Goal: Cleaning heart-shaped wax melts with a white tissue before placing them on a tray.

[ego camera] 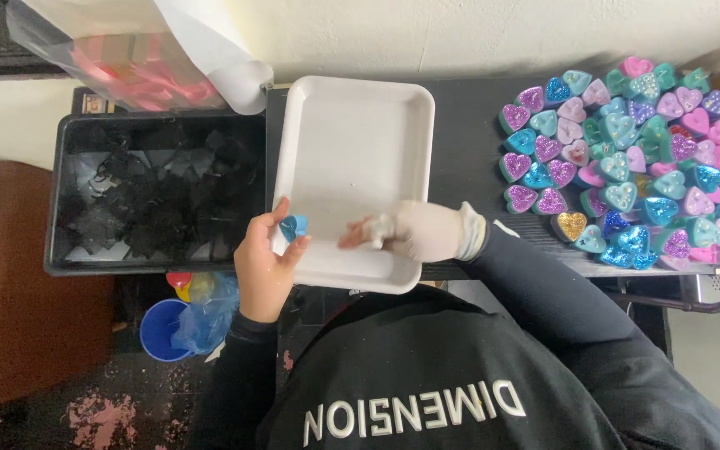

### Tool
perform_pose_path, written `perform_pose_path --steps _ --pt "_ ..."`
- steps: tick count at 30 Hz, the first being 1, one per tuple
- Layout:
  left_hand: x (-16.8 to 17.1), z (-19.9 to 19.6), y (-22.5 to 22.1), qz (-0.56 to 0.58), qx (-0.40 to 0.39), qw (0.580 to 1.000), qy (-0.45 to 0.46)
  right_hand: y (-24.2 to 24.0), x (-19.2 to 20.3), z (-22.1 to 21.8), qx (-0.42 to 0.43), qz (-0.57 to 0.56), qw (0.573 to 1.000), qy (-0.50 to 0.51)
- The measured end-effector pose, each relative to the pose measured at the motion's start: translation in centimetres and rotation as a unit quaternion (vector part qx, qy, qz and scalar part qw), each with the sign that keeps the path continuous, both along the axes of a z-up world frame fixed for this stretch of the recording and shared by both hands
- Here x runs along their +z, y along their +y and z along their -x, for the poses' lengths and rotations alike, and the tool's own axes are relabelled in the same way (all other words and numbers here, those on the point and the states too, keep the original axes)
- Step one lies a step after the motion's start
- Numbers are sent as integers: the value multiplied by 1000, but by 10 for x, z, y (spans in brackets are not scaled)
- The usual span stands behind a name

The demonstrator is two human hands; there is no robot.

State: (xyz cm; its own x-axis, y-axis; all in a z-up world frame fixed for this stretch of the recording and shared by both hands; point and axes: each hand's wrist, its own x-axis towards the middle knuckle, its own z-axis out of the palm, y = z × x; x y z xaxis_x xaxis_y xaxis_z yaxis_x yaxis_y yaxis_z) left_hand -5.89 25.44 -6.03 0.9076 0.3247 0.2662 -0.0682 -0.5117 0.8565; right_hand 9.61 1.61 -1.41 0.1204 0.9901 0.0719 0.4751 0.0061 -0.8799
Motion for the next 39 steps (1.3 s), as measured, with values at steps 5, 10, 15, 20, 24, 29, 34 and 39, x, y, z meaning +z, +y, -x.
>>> perform_pose_path --steps 5,10,15,20,24,29,34,39 --pt "12 0 -3 -38 -1 999 8 -27 27 20 -382 53 919 81" --pt "44 -3 -17 -206 10 976 -61 -53 14 42 -477 -60 747 460" --pt "57 -18 -44 -199 -53 973 -102 -91 -25 66 -402 -72 862 301" --pt "59 -28 -75 -199 -92 969 -116 -99 17 73 -363 0 896 -255" --pt "64 -29 -94 -93 -137 983 -75 -121 23 77 -385 39 902 191" --pt "66 -28 -122 14 -239 970 -48 -139 5 77 -336 -40 940 -38" --pt "61 -33 -147 33 -312 947 -71 -129 -2 83 -407 -60 911 36" --pt "56 -37 -155 -86 -254 959 -93 -128 -27 83 -336 -253 788 449"
